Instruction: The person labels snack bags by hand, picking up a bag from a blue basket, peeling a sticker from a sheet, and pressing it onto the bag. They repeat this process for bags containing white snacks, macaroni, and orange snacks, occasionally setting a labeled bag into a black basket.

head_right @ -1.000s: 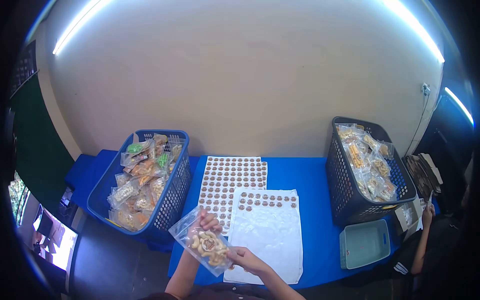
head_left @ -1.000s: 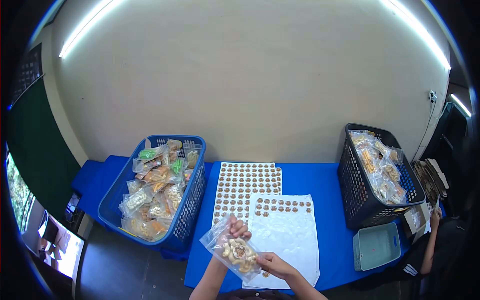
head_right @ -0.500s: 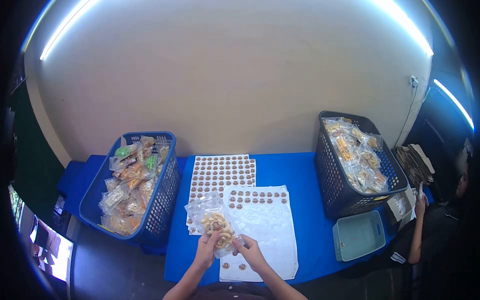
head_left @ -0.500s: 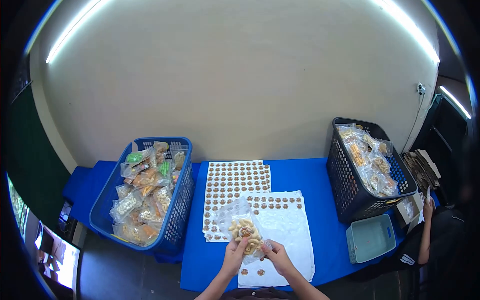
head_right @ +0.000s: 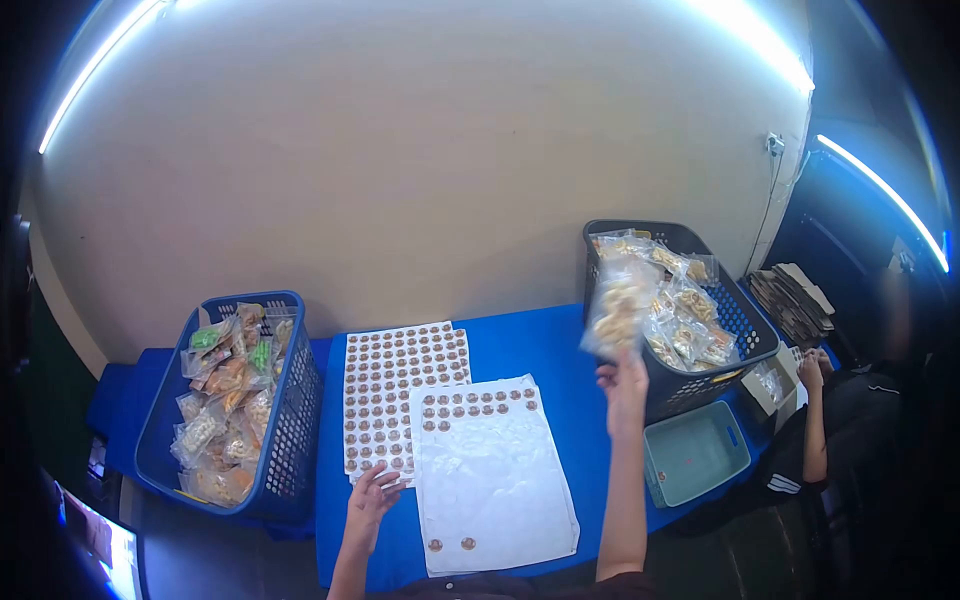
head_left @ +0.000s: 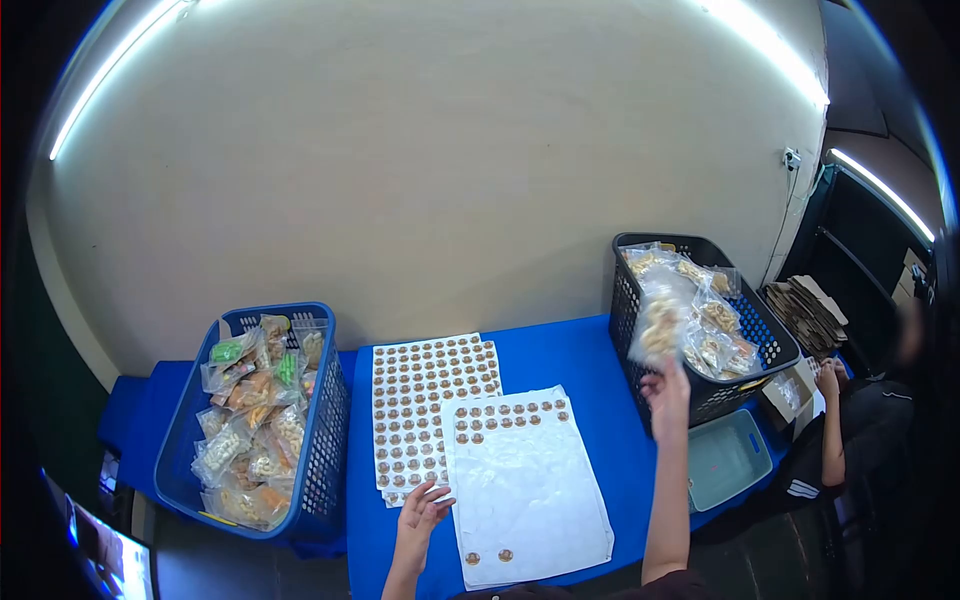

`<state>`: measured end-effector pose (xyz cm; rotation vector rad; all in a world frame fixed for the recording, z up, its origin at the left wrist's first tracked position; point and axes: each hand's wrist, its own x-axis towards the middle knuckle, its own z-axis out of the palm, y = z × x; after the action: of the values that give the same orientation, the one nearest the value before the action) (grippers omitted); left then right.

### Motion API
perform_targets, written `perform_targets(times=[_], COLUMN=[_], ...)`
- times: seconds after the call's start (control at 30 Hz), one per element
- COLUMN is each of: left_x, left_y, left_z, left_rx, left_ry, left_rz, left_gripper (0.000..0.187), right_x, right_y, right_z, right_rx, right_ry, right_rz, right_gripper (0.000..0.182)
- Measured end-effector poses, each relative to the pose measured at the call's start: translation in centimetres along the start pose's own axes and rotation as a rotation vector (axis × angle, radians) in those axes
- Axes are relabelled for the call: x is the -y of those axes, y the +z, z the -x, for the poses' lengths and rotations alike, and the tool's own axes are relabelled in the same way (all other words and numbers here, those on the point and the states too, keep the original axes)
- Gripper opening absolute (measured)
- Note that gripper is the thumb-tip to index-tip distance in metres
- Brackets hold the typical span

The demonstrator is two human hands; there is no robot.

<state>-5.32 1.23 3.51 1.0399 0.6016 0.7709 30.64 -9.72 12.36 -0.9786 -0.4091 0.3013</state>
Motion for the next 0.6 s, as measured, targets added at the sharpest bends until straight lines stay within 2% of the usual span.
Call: perform_targets(times=[0.03,0.07,0.17,0.23,0.27,0.33,0.5,0.53,0.6], left_x=[0.0,-0.4,-0.8,-1.2,-2.2,-5.1,-12.3,-13.9,-15.9], left_y=[-0.5,-0.6,-2.4,-3.8,-4.3,-5.0,-9.6,-10.8,-14.5], left_z=[0.0,0.1,0.1,-0.1,-0.2,0.0,-1.2,-1.8,-3.8], left_rx=[-0.031,-0.078,-0.127,-0.189,-0.217,-0.259,-0.348,-0.357,-0.414], left_ry=[-0.018,-0.022,-0.025,0.072,0.124,0.221,0.524,0.542,0.384], left_rz=[-0.023,-0.034,-0.065,-0.062,-0.079,-0.119,-0.459,-0.616,-0.734], left_gripper=[0.044,0.035,0.031,0.025,0.024,0.022,0.018,0.020,0.022], right_x=[-0.7,-1.6,-4.9,-6.8,-7.7,-10.6,-13.9,-14.1,-14.1], right_y=[-1.8,-2.9,-4.1,-3.8,-3.1,-3.8,-3.2,-3.2,-3.3], right_z=[-1.8,-2.8,-2.1,0.0,1.4,3.2,7.2,7.8,8.8], right_rx=[-0.030,-0.064,-0.049,0.050,0.067,0.144,0.272,0.285,0.280], right_ry=[0.010,0.037,0.115,0.250,0.284,0.371,0.476,0.486,0.523], right_rz=[0.006,0.034,0.163,0.220,0.234,0.301,0.354,0.360,0.372], right_gripper=[0.037,0.038,0.040,0.040,0.024,0.016,0.030,0.031,0.030])
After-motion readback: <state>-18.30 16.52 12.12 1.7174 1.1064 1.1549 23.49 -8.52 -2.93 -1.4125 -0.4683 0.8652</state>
